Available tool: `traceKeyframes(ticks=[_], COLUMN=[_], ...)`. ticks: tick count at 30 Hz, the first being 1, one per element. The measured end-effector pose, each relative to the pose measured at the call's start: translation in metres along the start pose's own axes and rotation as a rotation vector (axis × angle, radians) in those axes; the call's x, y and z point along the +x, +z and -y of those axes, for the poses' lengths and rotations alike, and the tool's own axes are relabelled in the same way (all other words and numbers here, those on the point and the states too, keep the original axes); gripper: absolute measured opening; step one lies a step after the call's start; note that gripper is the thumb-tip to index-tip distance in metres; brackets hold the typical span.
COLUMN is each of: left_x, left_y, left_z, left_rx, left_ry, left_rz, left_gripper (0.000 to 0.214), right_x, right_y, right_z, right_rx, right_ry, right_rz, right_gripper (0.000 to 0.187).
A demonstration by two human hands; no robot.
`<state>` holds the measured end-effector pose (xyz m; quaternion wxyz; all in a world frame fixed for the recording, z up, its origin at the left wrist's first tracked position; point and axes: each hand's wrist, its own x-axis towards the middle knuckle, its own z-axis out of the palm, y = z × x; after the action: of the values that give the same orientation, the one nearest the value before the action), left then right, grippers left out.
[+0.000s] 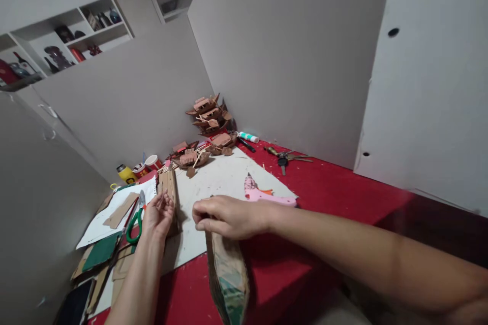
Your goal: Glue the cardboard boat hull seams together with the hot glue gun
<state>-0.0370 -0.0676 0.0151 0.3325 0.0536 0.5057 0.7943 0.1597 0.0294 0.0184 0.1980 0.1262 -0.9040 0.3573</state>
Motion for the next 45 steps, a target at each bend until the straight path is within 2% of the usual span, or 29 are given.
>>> traceKeyframes(ticks=[2,5,10,13,16,19,21,26,29,33,37,41,45], left_x=[0.006,0.006,-0.004,-0.006,-0.006,-0.011,-0.017,-0.034,-0.04,-0.039,-0.04,-0.045,-0.042], left_y=[-0.004,-0.003,0.005,0.005,0.004,0.006,0.009,0.016,0.015,0.012,0.012,0.016,0.017], left_z=[0.002,0.014,0.031,0.033,0.033,0.033,0.034,0.036,0.036,0.035,0.035,0.034,0.029], left_rx=[0.008,0.047,0.124,0.158,0.187,0.21,0.223,0.394,0.534,0.605,0.607,0.58,0.445], left_ry=[0.031,0.036,0.03,0.046,0.063,0.087,0.099,0.164,0.188,0.139,0.094,0.072,0.146], left_rz=[-0.005,0.056,0.18,0.213,0.248,0.298,0.331,0.439,0.545,0.626,0.673,0.709,0.585], left_gripper=[0.015,0.014,0.013,0.015,0.021,0.031,0.033,0.036,0.033,0.029,0.03,0.035,0.041], right_x=[0.006,0.02,0.039,0.042,0.04,0.036,0.033,0.025,0.019,0.011,0.006,0.007,0.013], right_y=[-0.004,-0.014,-0.012,-0.006,-0.005,-0.009,-0.009,-0.002,-0.001,-0.004,-0.004,-0.003,-0.007], right_z=[0.009,0.01,-0.019,-0.042,-0.056,-0.058,-0.054,-0.041,-0.037,-0.032,-0.026,-0.022,-0.017], right_rx=[0.008,-0.011,0.041,0.117,0.223,0.286,0.275,-0.102,-0.328,-0.53,-0.62,-0.597,-0.346], right_ry=[0.003,-0.01,0.056,0.151,0.28,0.343,0.31,0.135,0.155,0.186,0.178,0.096,0.005], right_rz=[-0.095,-0.242,-0.433,-0.43,-0.346,-0.292,-0.289,-0.284,-0.261,-0.235,-0.228,-0.299,-0.553], right_gripper=[0.016,0.024,0.036,0.045,0.047,0.039,0.032,0.018,0.011,0.02,0.034,0.041,0.035])
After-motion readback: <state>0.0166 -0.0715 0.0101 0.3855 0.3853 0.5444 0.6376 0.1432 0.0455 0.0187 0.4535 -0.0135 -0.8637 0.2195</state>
